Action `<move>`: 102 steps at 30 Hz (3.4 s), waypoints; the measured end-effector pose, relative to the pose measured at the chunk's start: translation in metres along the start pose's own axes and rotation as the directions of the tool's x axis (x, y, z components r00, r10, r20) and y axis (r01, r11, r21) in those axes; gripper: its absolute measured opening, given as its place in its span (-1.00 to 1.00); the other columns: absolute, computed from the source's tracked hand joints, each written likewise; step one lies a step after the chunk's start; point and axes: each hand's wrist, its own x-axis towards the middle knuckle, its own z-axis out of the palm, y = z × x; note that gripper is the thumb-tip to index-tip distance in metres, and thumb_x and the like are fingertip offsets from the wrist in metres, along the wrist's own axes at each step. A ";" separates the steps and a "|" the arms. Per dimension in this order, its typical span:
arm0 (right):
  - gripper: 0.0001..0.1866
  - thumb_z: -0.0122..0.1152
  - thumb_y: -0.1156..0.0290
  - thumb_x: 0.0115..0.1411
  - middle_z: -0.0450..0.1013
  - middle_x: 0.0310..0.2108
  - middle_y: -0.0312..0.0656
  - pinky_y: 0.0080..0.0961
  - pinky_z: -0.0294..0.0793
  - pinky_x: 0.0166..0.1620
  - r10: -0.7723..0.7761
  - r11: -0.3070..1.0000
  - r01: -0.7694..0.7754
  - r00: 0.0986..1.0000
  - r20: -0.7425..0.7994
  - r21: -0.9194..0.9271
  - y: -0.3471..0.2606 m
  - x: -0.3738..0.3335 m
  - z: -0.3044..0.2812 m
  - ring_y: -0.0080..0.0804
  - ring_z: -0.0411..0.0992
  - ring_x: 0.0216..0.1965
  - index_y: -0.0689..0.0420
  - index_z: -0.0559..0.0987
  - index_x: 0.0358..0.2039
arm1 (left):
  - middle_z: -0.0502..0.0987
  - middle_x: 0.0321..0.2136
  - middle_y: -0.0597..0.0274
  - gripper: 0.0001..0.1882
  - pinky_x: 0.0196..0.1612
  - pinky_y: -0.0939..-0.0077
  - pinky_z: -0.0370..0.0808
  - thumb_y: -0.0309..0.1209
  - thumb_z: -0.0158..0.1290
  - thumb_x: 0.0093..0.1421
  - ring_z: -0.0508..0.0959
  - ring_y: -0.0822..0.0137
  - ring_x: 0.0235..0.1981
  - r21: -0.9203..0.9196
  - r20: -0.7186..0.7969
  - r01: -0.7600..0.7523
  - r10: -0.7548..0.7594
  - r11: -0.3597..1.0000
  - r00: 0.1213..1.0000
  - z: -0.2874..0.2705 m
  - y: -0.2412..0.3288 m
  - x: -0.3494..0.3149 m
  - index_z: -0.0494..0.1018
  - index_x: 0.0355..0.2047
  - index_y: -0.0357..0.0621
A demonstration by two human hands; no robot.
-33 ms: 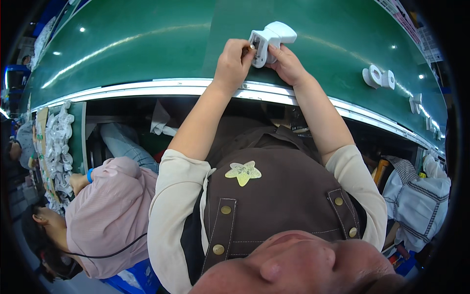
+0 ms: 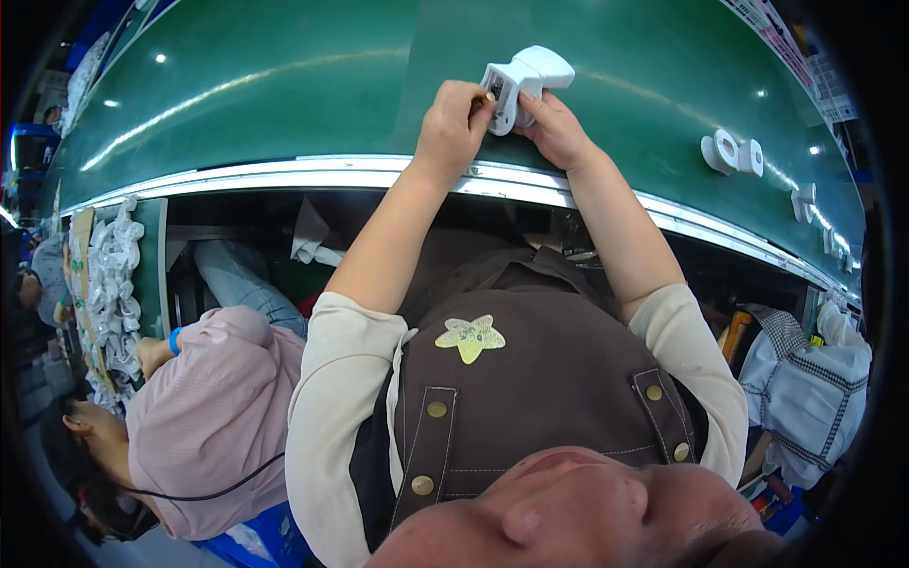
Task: Assembling small electronic components into plastic housings on a factory production line.
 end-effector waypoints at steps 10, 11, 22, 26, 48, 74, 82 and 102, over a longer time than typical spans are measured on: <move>-0.34 0.06 -0.01 0.34 0.29 0.16 -0.22 -0.24 0.31 0.22 0.029 0.999 -0.029 1.000 -0.001 0.043 -0.003 0.002 0.003 -0.36 0.31 0.17 0.12 0.20 0.29 | 0.51 -0.34 0.12 -0.80 -0.38 0.43 0.52 -0.64 0.17 0.07 0.55 0.20 -0.40 0.034 0.015 -0.140 0.139 0.990 0.990 -0.003 -0.006 0.004 0.53 -0.26 -0.21; -0.34 0.06 -0.01 0.34 0.29 0.16 -0.22 -0.24 0.31 0.22 0.030 0.999 -0.030 1.000 -0.002 0.045 -0.003 0.002 0.003 -0.36 0.31 0.17 0.12 0.20 0.29 | 0.51 -0.35 0.12 -0.78 -0.37 0.44 0.52 -0.66 0.16 0.06 0.55 0.21 -0.40 0.013 0.023 -0.149 0.149 0.989 0.989 -0.003 -0.005 0.005 0.54 -0.24 -0.21; -0.35 -0.01 -0.06 0.35 0.35 0.13 -0.20 -0.26 0.40 0.17 0.089 0.985 -0.115 0.979 0.185 0.129 0.002 0.005 -0.008 -0.36 0.39 0.11 0.13 0.25 0.26 | 0.43 -0.44 0.17 -0.74 -0.43 0.48 0.44 -0.66 0.18 0.01 0.47 0.26 -0.47 -0.036 0.074 -0.110 0.112 0.993 0.991 -0.009 -0.004 0.007 0.52 -0.25 -0.18; -0.34 0.00 -0.07 0.35 0.35 0.13 -0.21 -0.27 0.40 0.17 0.103 0.992 -0.111 0.985 0.141 0.052 0.000 0.001 0.003 -0.37 0.39 0.11 0.12 0.24 0.27 | 0.38 -0.45 0.22 -0.74 -0.44 0.54 0.38 -0.61 0.22 0.02 0.42 0.34 -0.49 -0.091 0.063 -0.008 0.014 0.996 0.998 -0.009 -0.009 0.004 0.42 -0.29 -0.17; -0.41 0.00 -0.04 0.36 0.41 0.08 -0.20 -0.28 0.43 0.12 0.036 0.993 -0.045 0.996 0.078 0.111 0.004 0.011 -0.004 -0.38 0.42 0.08 0.14 0.33 0.21 | 0.50 -0.28 0.14 -0.69 -0.19 0.40 0.43 -0.58 0.18 0.09 0.46 0.23 -0.26 0.062 -0.031 -0.149 0.151 0.987 0.988 -0.017 -0.023 0.012 0.47 -0.13 -0.18; -0.49 -0.09 -0.01 0.39 0.45 0.02 -0.20 -0.19 0.55 0.01 0.047 0.988 -0.062 0.993 0.113 0.141 0.010 0.015 -0.010 -0.30 0.48 0.00 0.09 0.38 0.16 | 0.51 -0.17 0.22 -0.58 -0.13 0.29 0.42 -0.62 0.27 -0.11 0.44 0.14 -0.13 0.008 0.002 -0.087 0.087 0.996 0.996 -0.001 0.001 0.011 0.62 -0.18 -0.05; -0.48 0.07 0.00 0.33 0.45 0.02 -0.26 -0.30 0.43 0.10 0.021 0.971 -0.037 0.997 0.073 0.237 0.021 0.023 -0.014 -0.42 0.42 0.04 0.07 0.41 0.15 | 0.39 0.09 0.03 -0.46 0.14 0.04 0.27 -0.25 0.26 0.00 0.34 -0.10 0.12 0.351 0.153 -0.288 0.249 0.891 0.956 -0.010 0.008 0.004 0.52 0.03 -0.03; -0.17 0.33 -0.07 0.09 0.36 -0.10 0.15 -0.55 0.51 -0.44 -0.359 0.885 0.244 0.900 0.246 0.397 -0.052 -0.022 0.036 -0.20 0.42 -0.32 0.08 0.29 0.26 | 0.53 -0.24 0.14 -0.78 0.01 0.22 0.38 -0.29 0.22 0.01 0.47 0.11 -0.06 0.523 0.243 -0.154 0.026 0.838 0.970 -0.066 -0.033 -0.033 0.56 -0.39 -0.16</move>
